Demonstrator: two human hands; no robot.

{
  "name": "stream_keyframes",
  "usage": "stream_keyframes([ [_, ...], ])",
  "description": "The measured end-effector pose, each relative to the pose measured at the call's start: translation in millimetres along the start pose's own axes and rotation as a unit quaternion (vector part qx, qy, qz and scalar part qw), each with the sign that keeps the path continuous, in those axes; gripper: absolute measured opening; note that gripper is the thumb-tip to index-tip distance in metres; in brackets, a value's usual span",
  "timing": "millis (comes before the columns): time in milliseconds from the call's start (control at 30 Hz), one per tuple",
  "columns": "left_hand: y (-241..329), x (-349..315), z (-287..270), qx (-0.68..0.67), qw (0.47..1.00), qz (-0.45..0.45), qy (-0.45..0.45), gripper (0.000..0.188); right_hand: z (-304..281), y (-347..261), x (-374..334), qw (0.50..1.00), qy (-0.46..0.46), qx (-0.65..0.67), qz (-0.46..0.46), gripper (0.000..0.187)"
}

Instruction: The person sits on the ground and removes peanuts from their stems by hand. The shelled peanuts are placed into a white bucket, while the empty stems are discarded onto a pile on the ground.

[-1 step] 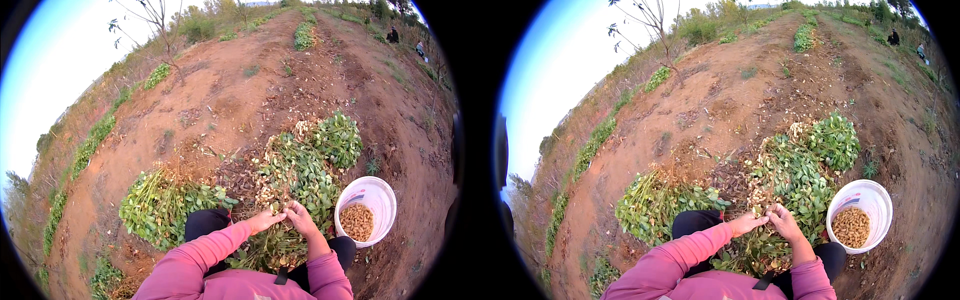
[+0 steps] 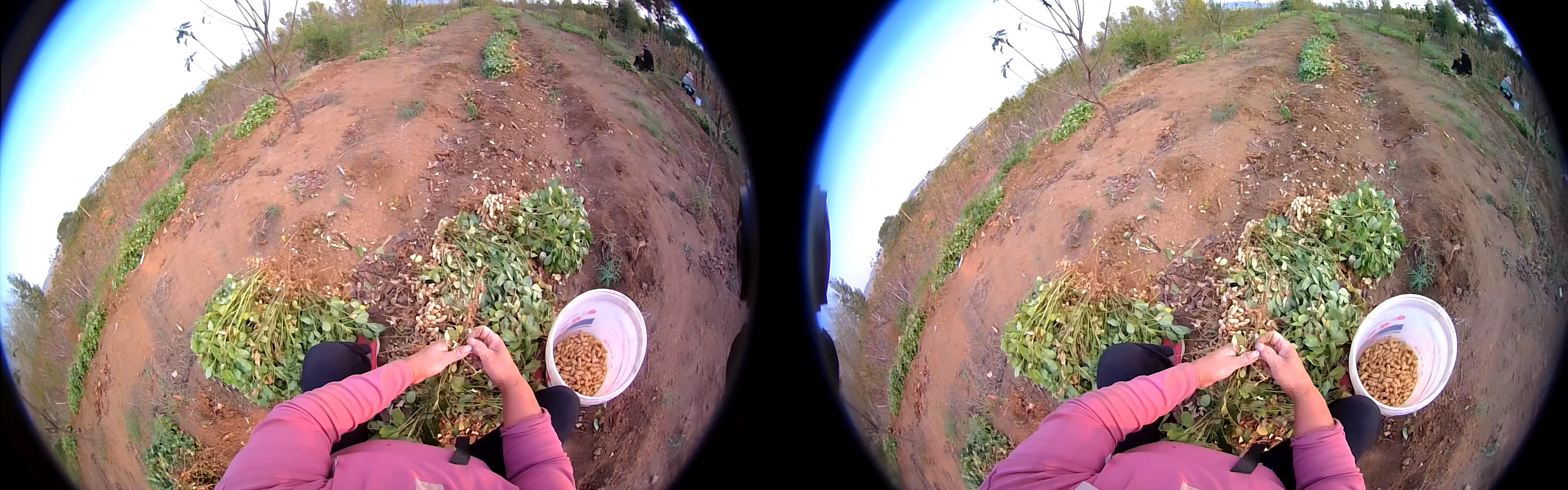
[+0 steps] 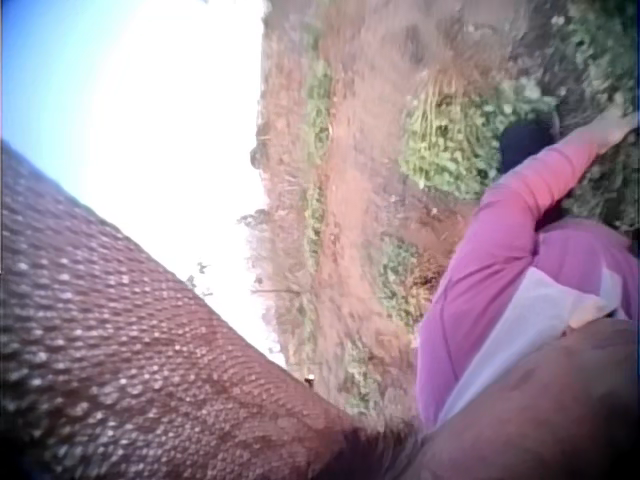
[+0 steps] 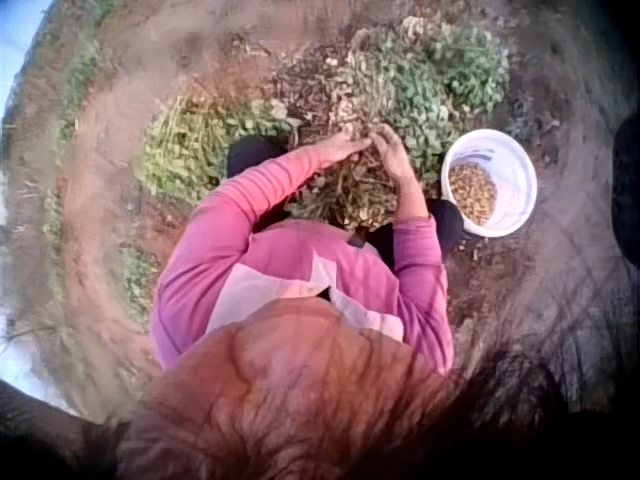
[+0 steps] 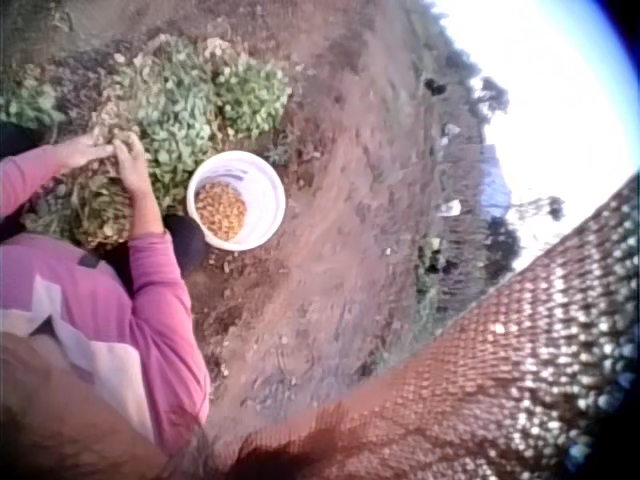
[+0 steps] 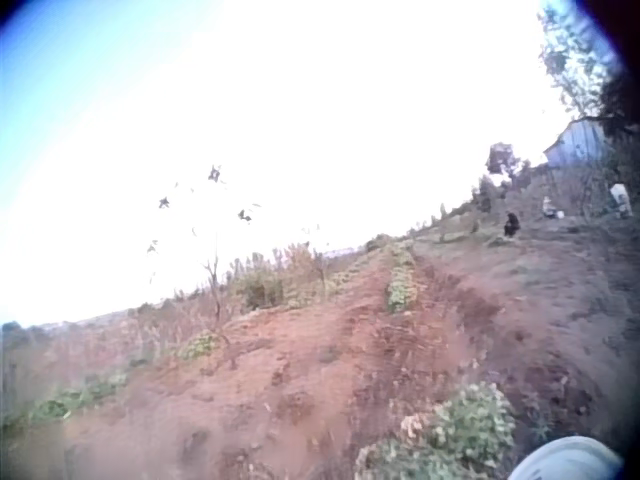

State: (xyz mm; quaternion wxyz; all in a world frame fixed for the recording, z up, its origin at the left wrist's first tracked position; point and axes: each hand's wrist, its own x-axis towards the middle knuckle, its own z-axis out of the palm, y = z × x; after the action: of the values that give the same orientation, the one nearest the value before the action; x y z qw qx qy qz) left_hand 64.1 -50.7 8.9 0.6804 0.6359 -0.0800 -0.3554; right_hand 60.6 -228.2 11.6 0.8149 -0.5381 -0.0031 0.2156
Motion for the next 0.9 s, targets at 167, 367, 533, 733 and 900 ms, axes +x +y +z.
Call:
stream_keyframes([
  [167,-9.7,30.9,-9.0,0.085,0.993,0.048,0.061,0.038,4.1,10.9,23.8,0.994,0.095,0.031,-0.042,0.005],
  [367,-9.1,37.3,-26.8,0.106,0.980,0.120,0.122,0.035,6.3,0.6,49.1,0.982,0.092,-0.163,-0.033,0.012],
  [533,-14.1,35.6,-28.7,0.149,0.972,0.116,0.139,0.034,11.6,7.2,46.1,0.959,0.124,-0.240,-0.086,0.011],
  [733,-11.0,28.8,-41.9,-0.216,0.973,0.069,0.048,0.023,27.5,11.2,51.5,0.992,0.122,-0.011,0.025,0.014],
  [900,-17.4,15.4,-57.2,-0.358,0.933,0.020,0.018,0.026,22.0,8.8,56.3,0.967,0.068,0.239,0.053,0.019],
])
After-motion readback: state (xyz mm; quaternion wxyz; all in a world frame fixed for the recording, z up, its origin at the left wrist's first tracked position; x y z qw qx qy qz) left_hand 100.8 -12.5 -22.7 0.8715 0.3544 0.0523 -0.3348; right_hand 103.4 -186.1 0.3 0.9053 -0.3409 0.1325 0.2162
